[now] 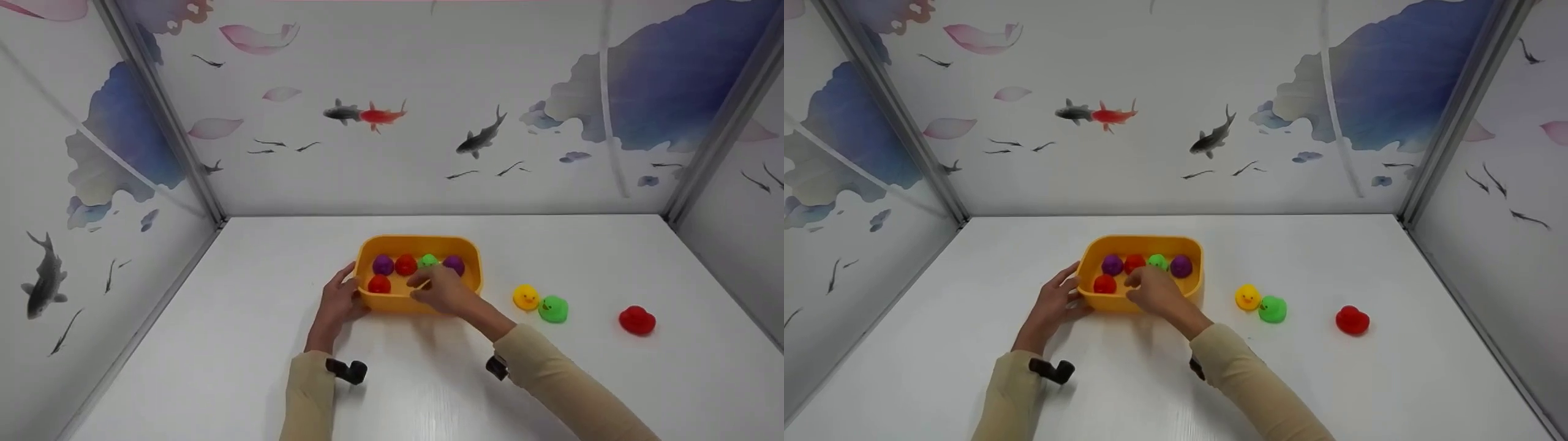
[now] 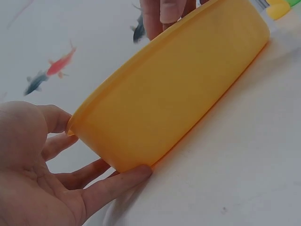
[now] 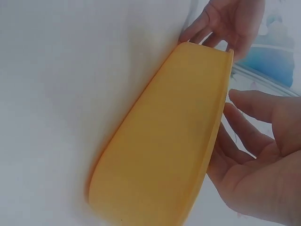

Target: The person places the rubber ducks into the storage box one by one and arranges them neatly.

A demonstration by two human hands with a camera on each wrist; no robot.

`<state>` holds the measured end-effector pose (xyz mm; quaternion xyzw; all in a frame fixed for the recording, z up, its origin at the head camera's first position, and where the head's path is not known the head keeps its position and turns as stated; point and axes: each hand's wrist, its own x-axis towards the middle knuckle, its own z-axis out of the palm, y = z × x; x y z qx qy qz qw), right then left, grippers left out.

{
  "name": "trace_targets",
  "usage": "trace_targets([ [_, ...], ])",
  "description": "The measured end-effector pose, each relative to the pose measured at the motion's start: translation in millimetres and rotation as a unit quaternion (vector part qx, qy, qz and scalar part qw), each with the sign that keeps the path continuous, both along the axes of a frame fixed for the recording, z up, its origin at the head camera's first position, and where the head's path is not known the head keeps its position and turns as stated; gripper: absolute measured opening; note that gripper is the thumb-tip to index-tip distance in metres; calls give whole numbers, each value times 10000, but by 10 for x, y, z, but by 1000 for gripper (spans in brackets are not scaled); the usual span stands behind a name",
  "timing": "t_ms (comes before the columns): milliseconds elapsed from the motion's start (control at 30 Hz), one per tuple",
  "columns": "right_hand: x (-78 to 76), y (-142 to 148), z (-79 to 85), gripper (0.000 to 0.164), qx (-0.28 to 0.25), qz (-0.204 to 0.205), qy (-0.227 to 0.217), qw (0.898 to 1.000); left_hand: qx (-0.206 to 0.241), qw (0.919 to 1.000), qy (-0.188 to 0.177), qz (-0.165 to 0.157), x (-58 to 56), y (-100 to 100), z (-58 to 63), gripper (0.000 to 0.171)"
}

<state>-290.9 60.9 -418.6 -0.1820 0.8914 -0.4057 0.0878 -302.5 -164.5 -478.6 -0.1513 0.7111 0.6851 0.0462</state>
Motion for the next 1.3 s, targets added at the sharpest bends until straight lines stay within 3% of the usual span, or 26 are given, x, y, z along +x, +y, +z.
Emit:
trace_targets([
  [200,156,208,41,24,-223,144,403,9988,18,10000,-56,20,-2,8,12,51],
  [500,248,588,185,26,-668,-47,233,9975,-38,10000,-53,-46,2,5,9,52],
  [700,178,879,288,29,-554,-84,369,9977,26,10000,-29,-30,-13,0,8,52],
  [900,91,1246,322,36,-187,-544,430,9974,98,9999,-70,-4,-13,14,12,51],
  [1067,-2,1505,240,41,122,-929,329,9951,44,9999,-120,5,-9,18,15,51],
  [1300,-143,1748,27,56,313,-876,-58,9956,-5,9999,-100,-23,6,16,18,51],
])
